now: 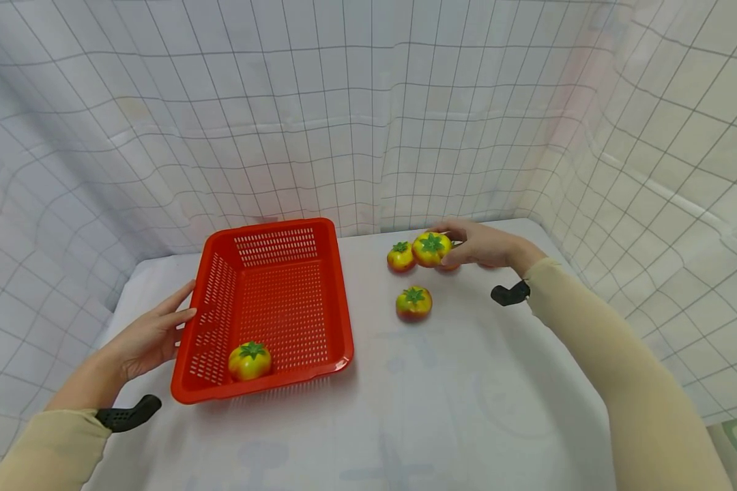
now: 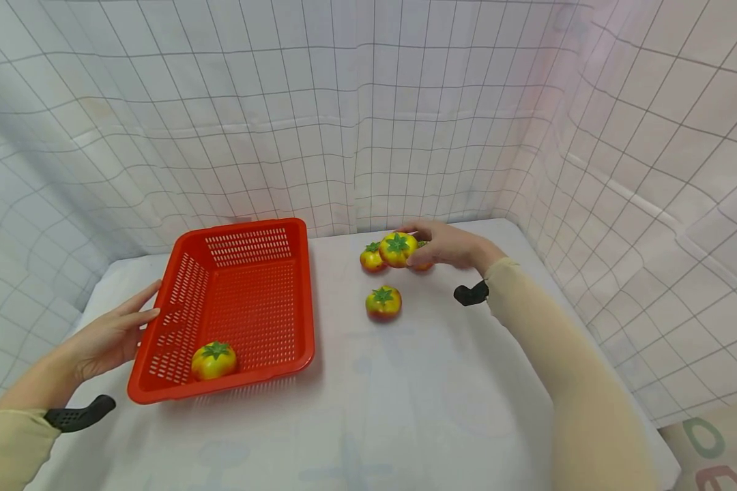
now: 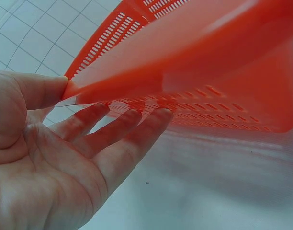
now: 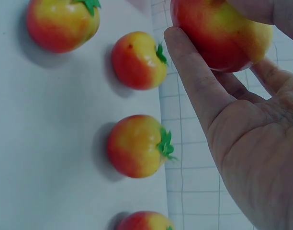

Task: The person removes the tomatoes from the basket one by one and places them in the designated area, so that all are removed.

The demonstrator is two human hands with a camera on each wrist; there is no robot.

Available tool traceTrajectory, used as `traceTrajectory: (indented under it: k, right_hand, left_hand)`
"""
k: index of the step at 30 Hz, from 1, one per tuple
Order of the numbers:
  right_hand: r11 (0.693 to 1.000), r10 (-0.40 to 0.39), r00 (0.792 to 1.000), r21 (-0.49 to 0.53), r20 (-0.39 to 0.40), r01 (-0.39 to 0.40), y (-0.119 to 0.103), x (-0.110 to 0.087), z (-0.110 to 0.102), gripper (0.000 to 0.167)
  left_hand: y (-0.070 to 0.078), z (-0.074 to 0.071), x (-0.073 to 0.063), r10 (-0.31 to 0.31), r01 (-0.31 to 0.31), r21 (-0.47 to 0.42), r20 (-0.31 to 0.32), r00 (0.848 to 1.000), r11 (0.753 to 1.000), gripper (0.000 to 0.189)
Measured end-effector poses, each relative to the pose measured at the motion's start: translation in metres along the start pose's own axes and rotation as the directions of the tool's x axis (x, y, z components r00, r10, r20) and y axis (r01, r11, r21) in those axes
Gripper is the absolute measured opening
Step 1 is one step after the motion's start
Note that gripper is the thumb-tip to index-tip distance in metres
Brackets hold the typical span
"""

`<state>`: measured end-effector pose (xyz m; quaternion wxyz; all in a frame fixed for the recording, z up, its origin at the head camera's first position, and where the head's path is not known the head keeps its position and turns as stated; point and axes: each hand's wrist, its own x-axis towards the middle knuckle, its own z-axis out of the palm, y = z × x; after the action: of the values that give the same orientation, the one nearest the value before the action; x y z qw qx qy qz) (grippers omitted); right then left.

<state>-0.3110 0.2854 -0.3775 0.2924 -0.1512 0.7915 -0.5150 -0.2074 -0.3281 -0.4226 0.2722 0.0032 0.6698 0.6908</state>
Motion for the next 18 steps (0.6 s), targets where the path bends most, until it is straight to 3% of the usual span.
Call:
traceTrajectory:
  k: [6, 18]
  right_hand:
    - [0.999, 0.025, 0.999, -0.037, -0.021, -0.026, 0.014, -0.008, -0.004, 0.070]
    - [0.997, 0.075, 0.996, -0.003, -0.038, -0.075, 0.033, -0.017, -0.005, 0.073]
  left_hand:
    - [0.000, 0.000, 0.000, 0.004, -0.004, -0.016, 0.008, 1.000, 1.000, 0.072]
    - [0.000, 0.001, 0.000, 0.010, -0.010, -0.012, 0.015, 1.000, 1.000, 0.073]
